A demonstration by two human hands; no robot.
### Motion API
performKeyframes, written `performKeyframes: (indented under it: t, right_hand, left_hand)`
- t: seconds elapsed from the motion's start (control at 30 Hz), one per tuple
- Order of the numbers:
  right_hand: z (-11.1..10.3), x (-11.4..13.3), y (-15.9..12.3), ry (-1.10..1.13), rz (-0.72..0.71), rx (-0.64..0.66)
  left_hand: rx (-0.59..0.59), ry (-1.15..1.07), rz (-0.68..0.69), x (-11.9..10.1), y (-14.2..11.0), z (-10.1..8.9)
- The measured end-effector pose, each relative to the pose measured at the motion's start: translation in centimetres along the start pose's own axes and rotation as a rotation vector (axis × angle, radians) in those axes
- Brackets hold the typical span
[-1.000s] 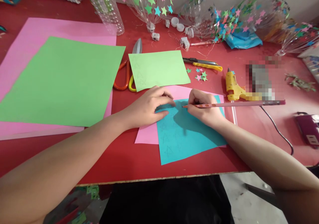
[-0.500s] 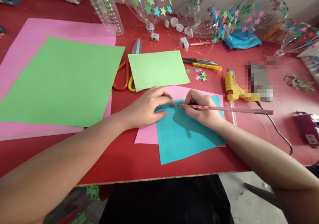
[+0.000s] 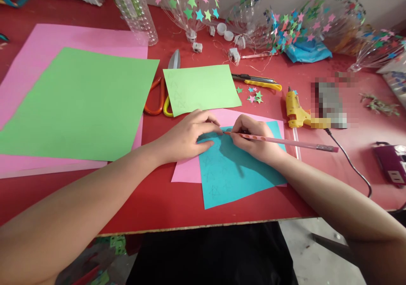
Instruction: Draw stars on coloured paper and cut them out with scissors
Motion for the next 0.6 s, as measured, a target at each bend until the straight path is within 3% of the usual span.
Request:
performKeyframes:
  t: [0.6]
  right_hand:
    - [-0.20, -0.20, -0.18, -0.051, 0.030, -0.132]
  left_hand:
    - [0.001, -0.012, 0.012, -0.09, 0.03, -0.05]
Point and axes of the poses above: each hand's wrist, its own y-axis towards the middle knuckle, its own z-axis out of the palm, x = y × z, the point moved 3 cm from there along y, towards the middle knuckle, and after that the axes turned 1 degree about -x, right-handed, at the moved point
